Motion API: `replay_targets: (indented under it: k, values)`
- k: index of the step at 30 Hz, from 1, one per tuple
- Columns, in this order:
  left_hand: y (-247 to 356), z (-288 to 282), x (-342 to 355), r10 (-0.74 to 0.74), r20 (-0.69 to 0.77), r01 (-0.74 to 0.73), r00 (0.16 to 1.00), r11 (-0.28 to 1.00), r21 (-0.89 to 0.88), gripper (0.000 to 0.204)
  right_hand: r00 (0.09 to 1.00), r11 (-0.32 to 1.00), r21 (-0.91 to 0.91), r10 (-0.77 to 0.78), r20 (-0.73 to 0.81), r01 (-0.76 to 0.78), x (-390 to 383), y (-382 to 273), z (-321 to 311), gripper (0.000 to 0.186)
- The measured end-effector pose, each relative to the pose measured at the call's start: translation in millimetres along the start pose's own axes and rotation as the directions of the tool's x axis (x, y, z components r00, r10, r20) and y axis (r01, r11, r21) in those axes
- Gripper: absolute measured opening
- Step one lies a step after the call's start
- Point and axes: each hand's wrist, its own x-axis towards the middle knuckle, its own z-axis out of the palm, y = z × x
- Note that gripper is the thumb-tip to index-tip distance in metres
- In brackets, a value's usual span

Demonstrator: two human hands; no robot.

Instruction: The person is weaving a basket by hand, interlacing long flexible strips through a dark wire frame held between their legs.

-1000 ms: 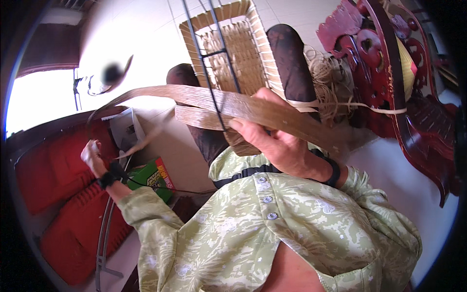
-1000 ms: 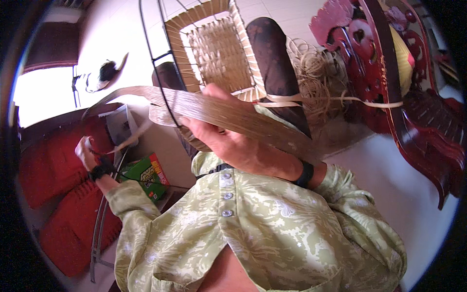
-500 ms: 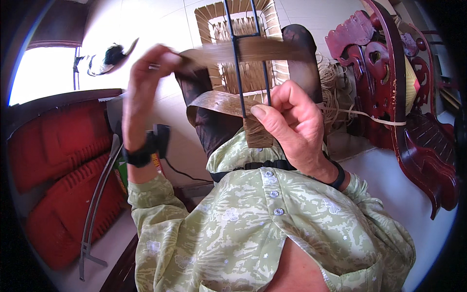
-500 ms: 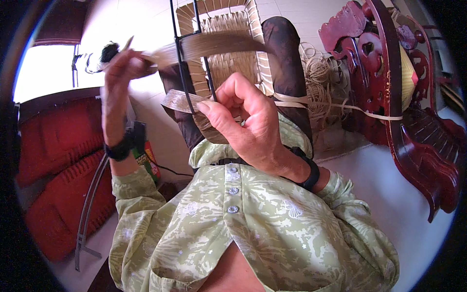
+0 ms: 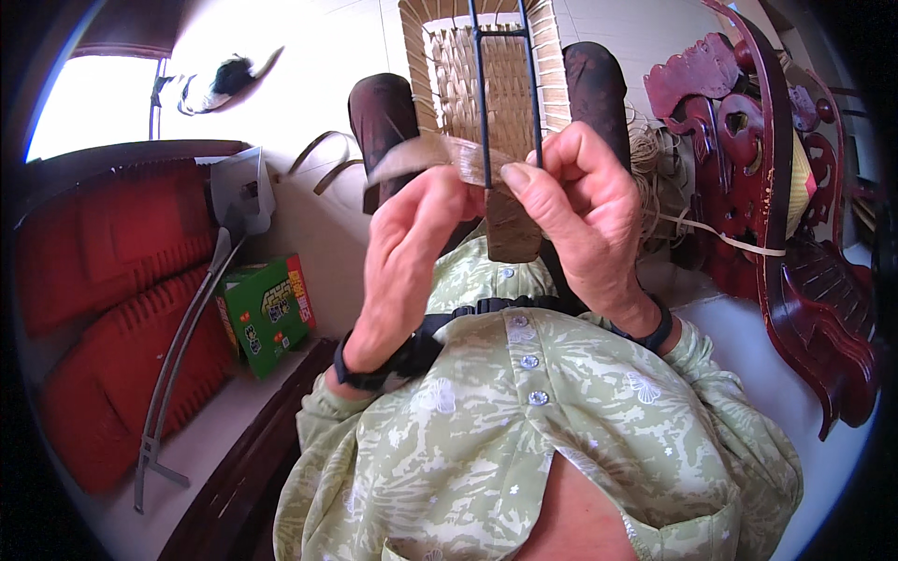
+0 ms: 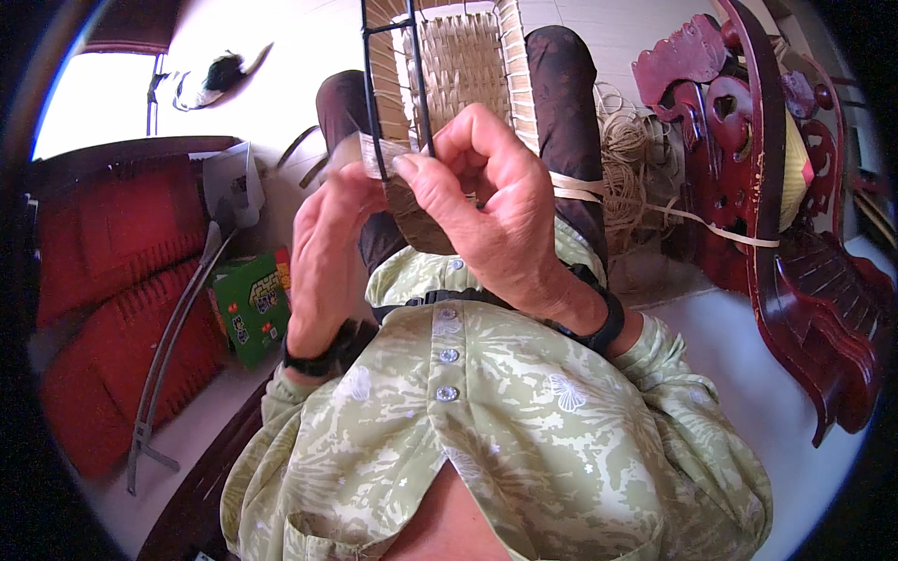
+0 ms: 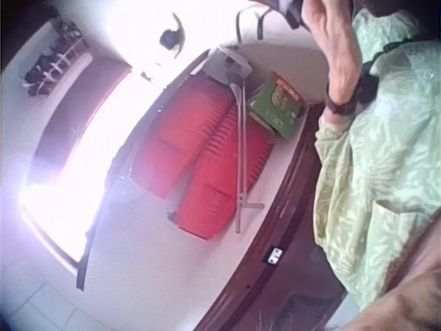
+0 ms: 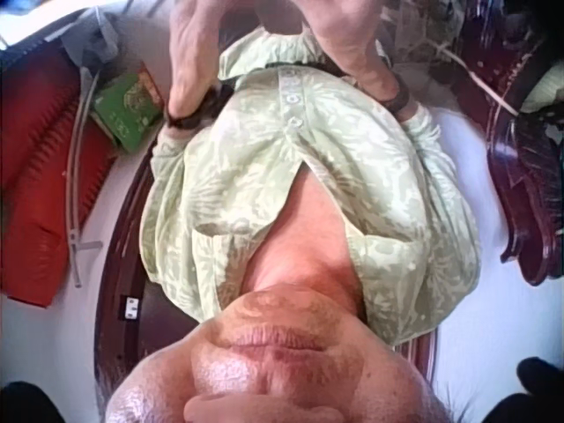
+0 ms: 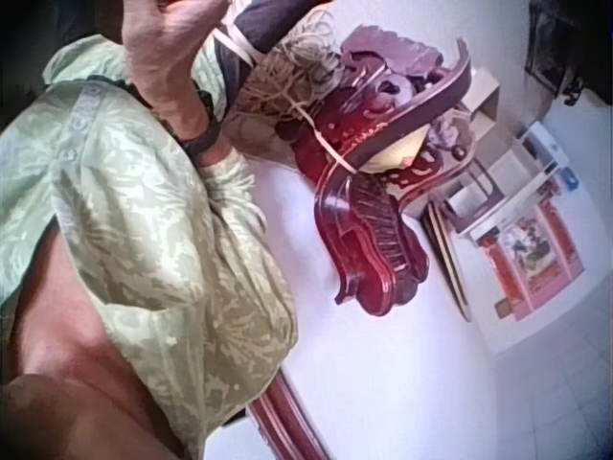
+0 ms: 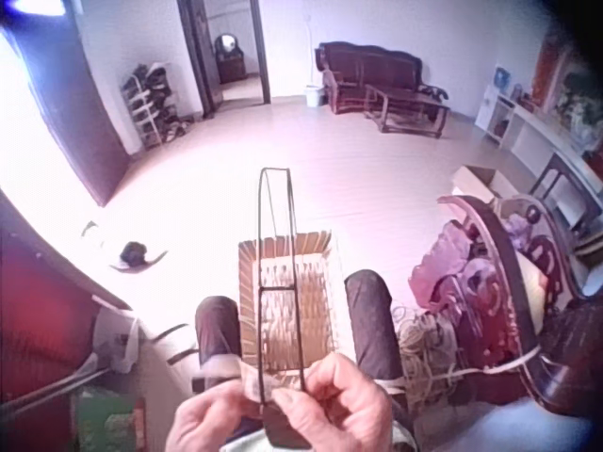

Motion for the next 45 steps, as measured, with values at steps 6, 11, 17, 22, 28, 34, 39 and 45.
replay_targets:
  k: [6,11,17,22,28,34,39,45]
  values:
    - [-5.9,21.5,8.6,-0.334,0.218,0.398,0.917,0.777,-0.487,0.027,1.000,1.000,-0.015,-0.016,-0.014,0.016,-3.3,-3.3,-1.0,0.016]
    - [-10.9,17.7,5.6,-0.183,0.108,0.212,0.977,0.861,-0.462,0.026,1.000,1.000,-0.030,0.002,-0.005,-0.002,-6.4,-6.1,-0.5,0.016]
    - [-4.4,8.8,9.4,0.375,-0.179,-0.348,0.910,0.923,0.164,0.021,0.991,0.990,0.053,0.127,0.047,-0.129,-10.4,-2.6,-7.0,0.024]
    - [-5.6,14.1,13.2,0.460,-0.188,-0.438,0.868,0.887,0.150,0.027,0.983,0.982,0.055,0.180,0.018,-0.181,-14.5,-1.8,-5.7,0.025]
    - [-9.4,11.3,8.0,0.451,-0.166,-0.432,0.877,0.891,0.137,0.023,0.990,0.989,-0.057,0.141,0.013,-0.140,-14.9,-4.3,-0.7,0.017]
    - [-15.5,12.1,5.7,0.494,-0.191,-0.459,0.848,0.865,0.203,0.019,0.996,0.912,-0.403,-0.085,-0.008,0.074,-22.5,1.3,4.9,0.013]
    - [-17.9,11.9,10.2,0.746,-0.111,-0.564,0.657,0.584,0.584,0.010,0.998,0.910,-0.411,-0.065,0.000,0.059,-16.4,-3.9,2.0,0.016]
    - [-16.6,24.2,-0.6,0.815,0.105,-0.635,0.570,0.356,0.686,0.024,0.912,0.744,-0.530,-0.303,0.276,0.407,1.4,-36.9,0.8,0.049]
